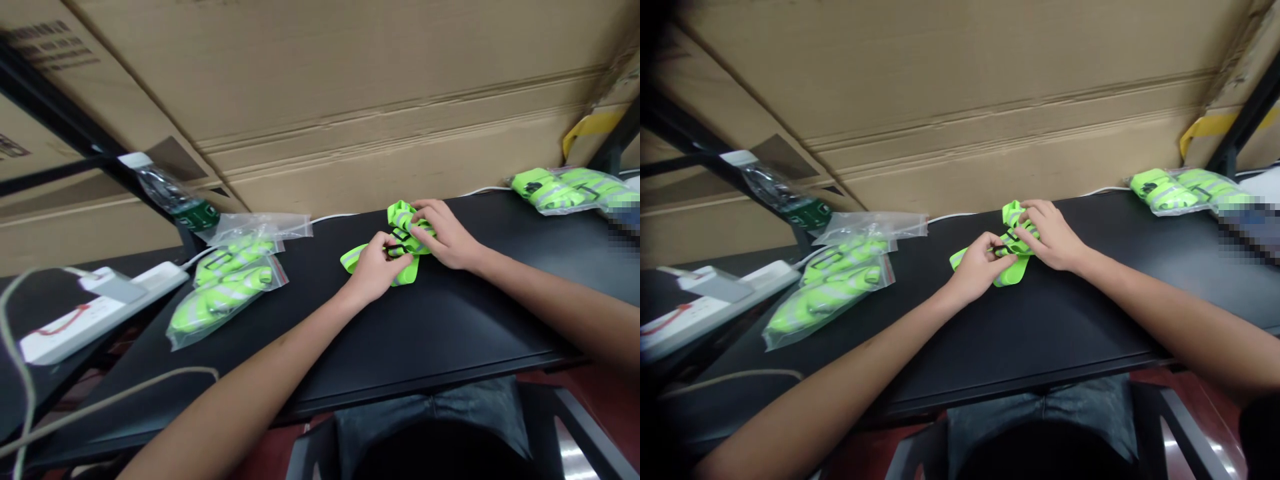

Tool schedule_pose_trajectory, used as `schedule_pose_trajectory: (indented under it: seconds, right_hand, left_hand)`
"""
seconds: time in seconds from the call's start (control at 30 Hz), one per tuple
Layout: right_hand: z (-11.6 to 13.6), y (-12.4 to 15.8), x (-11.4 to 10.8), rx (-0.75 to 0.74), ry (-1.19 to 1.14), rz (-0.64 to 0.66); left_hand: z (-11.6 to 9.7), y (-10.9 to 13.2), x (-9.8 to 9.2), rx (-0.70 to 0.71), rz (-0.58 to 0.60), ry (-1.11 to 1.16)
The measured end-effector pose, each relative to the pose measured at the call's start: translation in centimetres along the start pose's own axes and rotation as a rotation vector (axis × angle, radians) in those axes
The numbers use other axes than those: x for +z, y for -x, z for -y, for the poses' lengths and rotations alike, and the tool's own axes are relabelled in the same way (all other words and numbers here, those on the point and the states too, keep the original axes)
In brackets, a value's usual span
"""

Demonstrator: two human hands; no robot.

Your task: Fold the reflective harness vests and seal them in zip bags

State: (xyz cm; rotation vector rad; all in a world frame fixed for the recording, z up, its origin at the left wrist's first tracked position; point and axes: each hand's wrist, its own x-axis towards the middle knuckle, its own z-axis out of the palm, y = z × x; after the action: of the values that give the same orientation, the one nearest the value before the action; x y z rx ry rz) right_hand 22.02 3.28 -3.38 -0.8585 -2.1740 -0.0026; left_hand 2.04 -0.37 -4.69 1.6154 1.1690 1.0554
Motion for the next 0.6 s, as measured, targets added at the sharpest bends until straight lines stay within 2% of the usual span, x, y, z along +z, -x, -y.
schedule_pose_trajectory:
  seconds: [0.1,0.2,0.37,0.6]
  right_hand:
    - [0.2,0.0,-1.5,-0.378,0.018,0.091]
    - [0.5,0.0,-1.2,-0.547,0.048,0.185]
    - [1.3,-0.2,0.4,-0.560,0.151,0.278]
    - [1.2,0.0,0.1,-0.464,0.257,0.381]
  left_hand:
    - [0.3,-0.6,-0.5,-0.062,-0.097,0.017]
    - [0.4,-0.8,-0.7,-0.064,-0.154,0.002]
    - [0.3,-0.5,-0.6,0.026,-0.144,0.006]
    - [-1.5,0.0,-0.9,-0.107,-0.150,0.005]
